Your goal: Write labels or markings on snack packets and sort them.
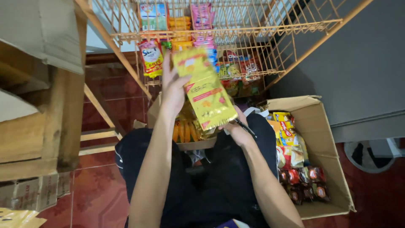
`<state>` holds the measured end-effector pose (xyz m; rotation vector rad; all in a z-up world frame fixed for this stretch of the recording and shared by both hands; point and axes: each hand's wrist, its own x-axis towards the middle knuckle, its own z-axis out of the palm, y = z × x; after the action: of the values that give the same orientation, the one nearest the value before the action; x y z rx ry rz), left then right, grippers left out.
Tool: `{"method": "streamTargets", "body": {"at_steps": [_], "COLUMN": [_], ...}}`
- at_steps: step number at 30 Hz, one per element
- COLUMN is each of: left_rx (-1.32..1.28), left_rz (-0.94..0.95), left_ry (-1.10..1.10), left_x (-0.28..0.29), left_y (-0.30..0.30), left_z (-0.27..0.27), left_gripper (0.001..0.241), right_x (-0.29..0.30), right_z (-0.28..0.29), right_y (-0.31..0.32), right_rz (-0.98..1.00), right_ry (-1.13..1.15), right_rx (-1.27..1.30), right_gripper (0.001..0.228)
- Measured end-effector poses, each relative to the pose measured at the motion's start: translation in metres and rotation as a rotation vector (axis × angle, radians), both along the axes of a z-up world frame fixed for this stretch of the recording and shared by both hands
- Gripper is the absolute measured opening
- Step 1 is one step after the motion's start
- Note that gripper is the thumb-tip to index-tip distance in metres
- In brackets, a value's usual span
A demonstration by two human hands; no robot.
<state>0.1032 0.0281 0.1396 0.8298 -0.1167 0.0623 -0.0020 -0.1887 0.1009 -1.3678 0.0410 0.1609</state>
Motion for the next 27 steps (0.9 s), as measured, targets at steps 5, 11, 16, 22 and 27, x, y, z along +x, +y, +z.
{"method": "streamTargets", "body": {"at_steps": [5,11,16,22,27], "left_rx": [-0.416,-0.093,0.0,0.36,0.337], "left_rz": [-0.022,0.08,-0.001,-0.022,-0.152], "left_ry": [0.401,0.317,0.24,-0.009,0.085], "left_x": [0.003,0.004,-0.012,-0.026,-0.045], "left_y": [0.014,0.029,0.039,0.033,0.015], "left_z": [-0.133,-0.148,-0.053,-0.079,-0.087], "left_gripper": [0.051,0.059,0.089,0.1,0.101], "right_x": [0.004,-0.006,0.002,0.021,0.012], "right_z": [-0.072,-0.077,-0.046,-0.107,-0.03], "right_y": [-0.022,-0.019,-0.007,-0.024,0.003], "right_rz": [0.069,0.367,0.264,-0.061,0.11], "right_ry": [-0.057,-0.05,-0.569,-0.042,-0.069], "right_rx": [0.158,-0.117,-0.661,-0.417,0.028], "right_gripper": [0.034,0.026,0.033,0.031,0.036]}}
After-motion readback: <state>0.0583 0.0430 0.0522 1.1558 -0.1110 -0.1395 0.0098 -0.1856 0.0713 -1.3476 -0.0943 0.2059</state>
